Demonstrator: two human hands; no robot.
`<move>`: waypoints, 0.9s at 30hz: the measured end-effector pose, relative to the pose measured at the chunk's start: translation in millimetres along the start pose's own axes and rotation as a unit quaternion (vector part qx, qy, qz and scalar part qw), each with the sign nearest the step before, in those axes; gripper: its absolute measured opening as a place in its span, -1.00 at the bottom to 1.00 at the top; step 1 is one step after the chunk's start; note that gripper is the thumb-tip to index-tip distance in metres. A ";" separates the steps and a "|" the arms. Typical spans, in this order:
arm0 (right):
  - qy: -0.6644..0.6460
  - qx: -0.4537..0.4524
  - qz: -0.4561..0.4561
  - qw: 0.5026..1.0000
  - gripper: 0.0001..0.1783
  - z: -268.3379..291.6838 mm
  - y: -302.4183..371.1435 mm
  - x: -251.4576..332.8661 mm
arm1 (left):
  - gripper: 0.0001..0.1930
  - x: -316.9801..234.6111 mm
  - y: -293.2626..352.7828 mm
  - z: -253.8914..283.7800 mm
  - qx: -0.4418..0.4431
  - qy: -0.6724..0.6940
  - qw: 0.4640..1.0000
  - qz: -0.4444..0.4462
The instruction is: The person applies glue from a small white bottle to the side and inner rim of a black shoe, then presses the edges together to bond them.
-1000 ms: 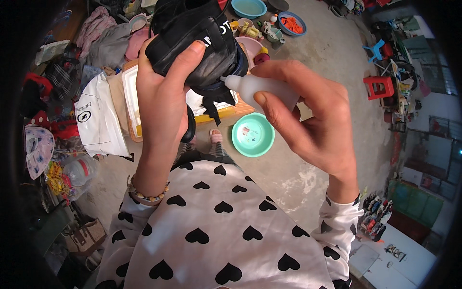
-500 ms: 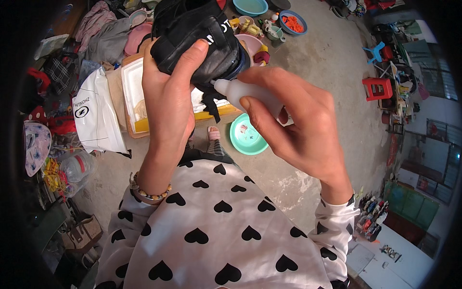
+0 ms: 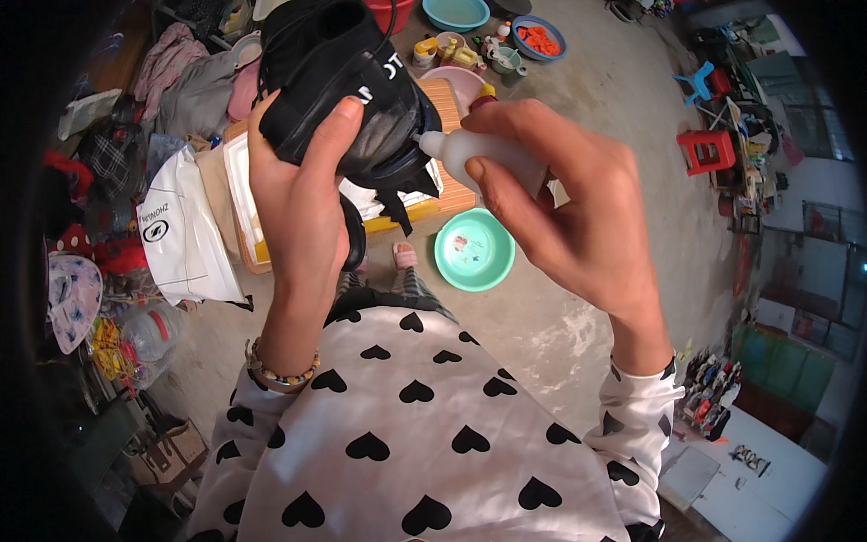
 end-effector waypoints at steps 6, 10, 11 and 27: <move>-0.032 0.001 -0.010 0.999 -0.76 5.5 -3.7 -3.5 | -0.54 -2.1 -0.1 1.5 0.021 -0.008 1.000 -0.008; -0.061 -0.010 -0.003 0.998 -0.76 11.3 -4.1 -3.3 | -0.47 0.7 2.5 4.7 0.029 0.039 0.998 0.026; -0.074 -0.012 -0.006 0.997 -0.76 12.7 -4.1 -2.2 | -0.48 -1.0 3.0 3.8 0.037 0.055 0.997 0.027; -0.043 0.010 0.069 0.997 -0.72 27.5 -2.2 20.1 | -0.48 5.5 12.4 5.9 0.077 0.076 0.994 -0.007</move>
Point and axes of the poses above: each hand's wrist, its own y-axis away from the middle knuckle, its own z-axis out of the back of the hand, x = y × z, the point moved 8 cm from there along -y, towards the middle knuckle, and after that the axes turned 11 degrees about -y, right-handed, at the moved point
